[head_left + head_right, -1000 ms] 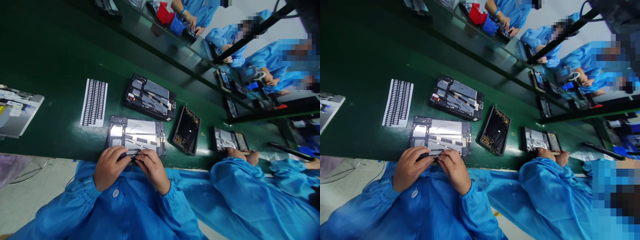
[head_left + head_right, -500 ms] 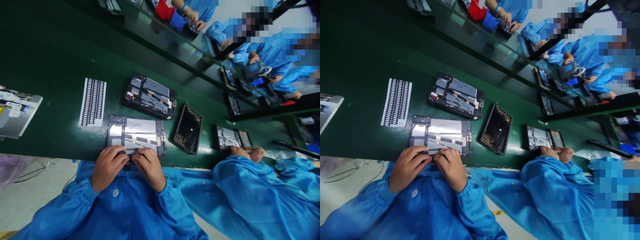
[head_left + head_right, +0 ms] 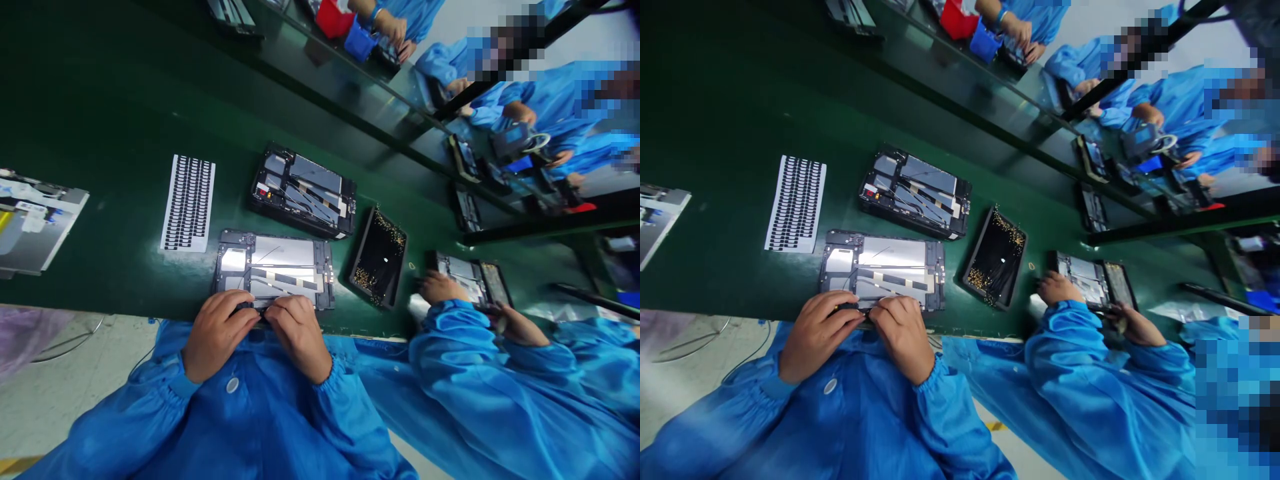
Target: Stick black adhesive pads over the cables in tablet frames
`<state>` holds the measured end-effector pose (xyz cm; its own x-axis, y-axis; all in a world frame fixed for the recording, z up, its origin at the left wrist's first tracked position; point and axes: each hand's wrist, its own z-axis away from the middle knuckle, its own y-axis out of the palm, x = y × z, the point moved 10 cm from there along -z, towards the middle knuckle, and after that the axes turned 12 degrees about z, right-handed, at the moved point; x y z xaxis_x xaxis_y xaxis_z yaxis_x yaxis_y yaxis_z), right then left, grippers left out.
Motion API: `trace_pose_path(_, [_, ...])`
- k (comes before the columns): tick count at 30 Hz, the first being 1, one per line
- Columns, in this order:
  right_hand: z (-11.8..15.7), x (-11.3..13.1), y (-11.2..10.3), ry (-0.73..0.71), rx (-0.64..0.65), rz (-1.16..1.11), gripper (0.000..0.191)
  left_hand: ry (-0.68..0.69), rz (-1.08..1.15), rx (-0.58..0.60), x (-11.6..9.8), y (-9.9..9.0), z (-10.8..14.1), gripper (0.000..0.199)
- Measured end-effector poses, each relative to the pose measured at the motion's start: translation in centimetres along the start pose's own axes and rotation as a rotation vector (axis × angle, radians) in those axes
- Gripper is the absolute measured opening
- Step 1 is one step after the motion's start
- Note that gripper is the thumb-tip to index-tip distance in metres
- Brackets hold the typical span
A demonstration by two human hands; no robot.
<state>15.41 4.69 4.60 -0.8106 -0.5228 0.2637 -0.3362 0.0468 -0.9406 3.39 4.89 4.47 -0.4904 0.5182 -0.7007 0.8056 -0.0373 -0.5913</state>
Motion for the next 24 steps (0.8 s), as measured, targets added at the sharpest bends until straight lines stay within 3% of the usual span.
trace_pose_path(8, [0.1,-0.2,0.2,0.082,0.002,-0.046,0.011,-0.001,-0.008,0.021,0.0,0.3,0.1,0.004])
trace_pose_path(20, [0.2,-0.3,0.3,0.076,-0.009,-0.044,0.009,-0.027,-0.016,0.019,0.0,0.3,-0.2,0.008])
trace_pose_path(24, [0.8,-1.5,0.2,0.102,-0.029,-0.206,0.012,-0.043,-0.028,0.025,0.1,0.4,-0.2,0.008])
